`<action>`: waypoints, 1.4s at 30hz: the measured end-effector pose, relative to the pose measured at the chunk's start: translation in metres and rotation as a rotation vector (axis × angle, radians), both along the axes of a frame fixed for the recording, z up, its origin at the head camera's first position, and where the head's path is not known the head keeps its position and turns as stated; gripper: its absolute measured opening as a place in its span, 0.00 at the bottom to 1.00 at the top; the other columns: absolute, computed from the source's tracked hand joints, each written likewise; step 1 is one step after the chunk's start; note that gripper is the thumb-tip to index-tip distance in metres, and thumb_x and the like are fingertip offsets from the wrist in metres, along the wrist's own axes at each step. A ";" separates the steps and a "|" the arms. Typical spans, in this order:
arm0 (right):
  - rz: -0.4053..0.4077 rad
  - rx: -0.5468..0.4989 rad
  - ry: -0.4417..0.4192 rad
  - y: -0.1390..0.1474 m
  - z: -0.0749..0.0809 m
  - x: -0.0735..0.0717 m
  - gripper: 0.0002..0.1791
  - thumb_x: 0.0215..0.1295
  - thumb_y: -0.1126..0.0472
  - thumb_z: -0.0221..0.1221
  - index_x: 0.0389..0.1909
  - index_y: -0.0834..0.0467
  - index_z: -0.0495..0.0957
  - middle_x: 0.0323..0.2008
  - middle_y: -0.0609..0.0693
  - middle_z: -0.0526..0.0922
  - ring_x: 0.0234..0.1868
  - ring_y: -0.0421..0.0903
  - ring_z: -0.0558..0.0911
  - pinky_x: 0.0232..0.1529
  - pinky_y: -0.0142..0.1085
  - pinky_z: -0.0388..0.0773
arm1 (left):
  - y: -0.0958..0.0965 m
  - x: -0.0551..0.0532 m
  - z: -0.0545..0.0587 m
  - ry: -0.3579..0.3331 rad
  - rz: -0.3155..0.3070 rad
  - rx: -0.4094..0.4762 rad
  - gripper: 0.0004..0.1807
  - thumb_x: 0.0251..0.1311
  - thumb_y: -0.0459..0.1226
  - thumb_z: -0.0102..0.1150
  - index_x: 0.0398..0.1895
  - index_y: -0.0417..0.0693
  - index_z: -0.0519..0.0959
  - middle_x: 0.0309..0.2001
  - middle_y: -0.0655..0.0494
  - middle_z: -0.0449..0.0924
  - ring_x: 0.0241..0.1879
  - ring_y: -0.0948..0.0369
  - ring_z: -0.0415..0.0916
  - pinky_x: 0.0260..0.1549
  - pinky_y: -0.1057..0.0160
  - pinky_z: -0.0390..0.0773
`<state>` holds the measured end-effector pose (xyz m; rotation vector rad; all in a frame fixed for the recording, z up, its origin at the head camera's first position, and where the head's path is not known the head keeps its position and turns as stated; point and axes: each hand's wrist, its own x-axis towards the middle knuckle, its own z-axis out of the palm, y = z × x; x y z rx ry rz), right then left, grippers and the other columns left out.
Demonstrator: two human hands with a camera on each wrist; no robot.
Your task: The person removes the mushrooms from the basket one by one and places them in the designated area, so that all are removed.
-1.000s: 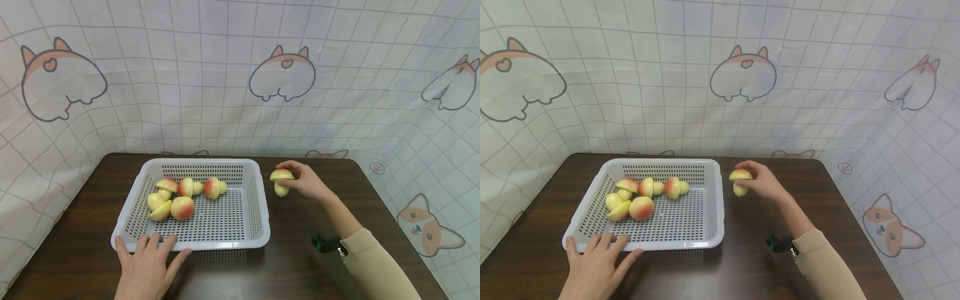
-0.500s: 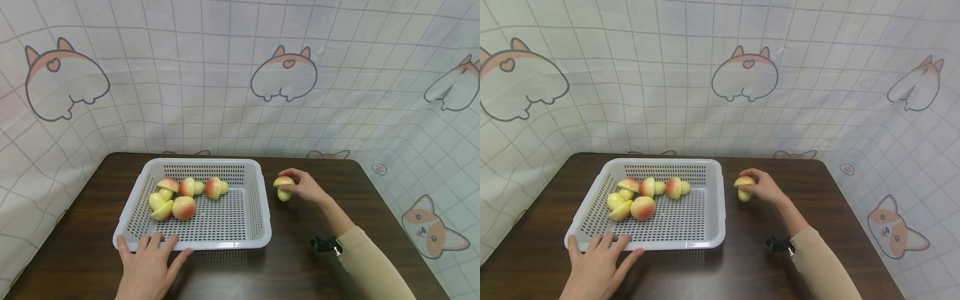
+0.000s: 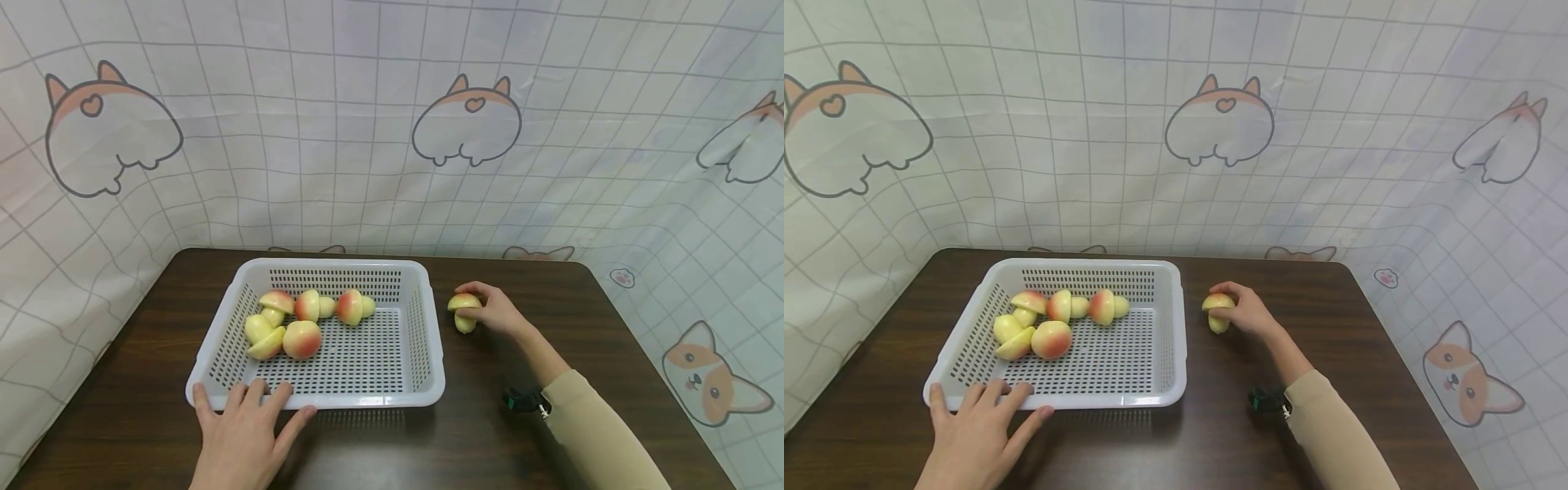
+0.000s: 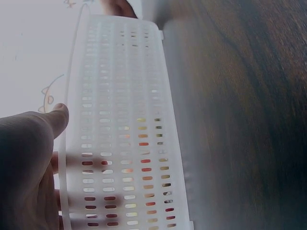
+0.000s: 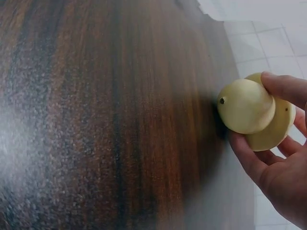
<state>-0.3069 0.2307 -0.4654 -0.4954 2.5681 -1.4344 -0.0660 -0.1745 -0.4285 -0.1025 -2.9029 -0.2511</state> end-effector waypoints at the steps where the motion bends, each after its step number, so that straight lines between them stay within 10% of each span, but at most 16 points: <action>1: 0.001 0.005 0.006 0.000 -0.001 0.000 0.27 0.65 0.64 0.70 0.62 0.66 0.76 0.56 0.62 0.79 0.49 0.54 0.79 0.44 0.41 0.79 | 0.000 0.000 0.000 0.000 0.000 0.000 0.30 0.66 0.66 0.55 0.50 0.53 0.83 0.45 0.43 0.79 0.54 0.38 0.73 0.58 0.16 0.35; 23: 0.049 0.068 0.066 0.015 0.008 0.001 0.31 0.65 0.61 0.70 0.66 0.66 0.72 0.63 0.64 0.77 0.62 0.66 0.76 0.61 0.60 0.71 | -0.001 0.000 -0.002 0.029 -0.014 0.007 0.29 0.66 0.65 0.57 0.48 0.52 0.83 0.43 0.44 0.79 0.53 0.38 0.74 0.57 0.15 0.35; 42: 0.020 0.100 0.102 0.018 0.066 0.001 0.34 0.68 0.54 0.69 0.70 0.56 0.69 0.68 0.58 0.72 0.70 0.61 0.69 0.63 0.62 0.68 | 0.000 0.000 0.000 0.023 -0.012 0.015 0.29 0.66 0.65 0.56 0.48 0.52 0.82 0.43 0.44 0.78 0.53 0.38 0.73 0.58 0.16 0.34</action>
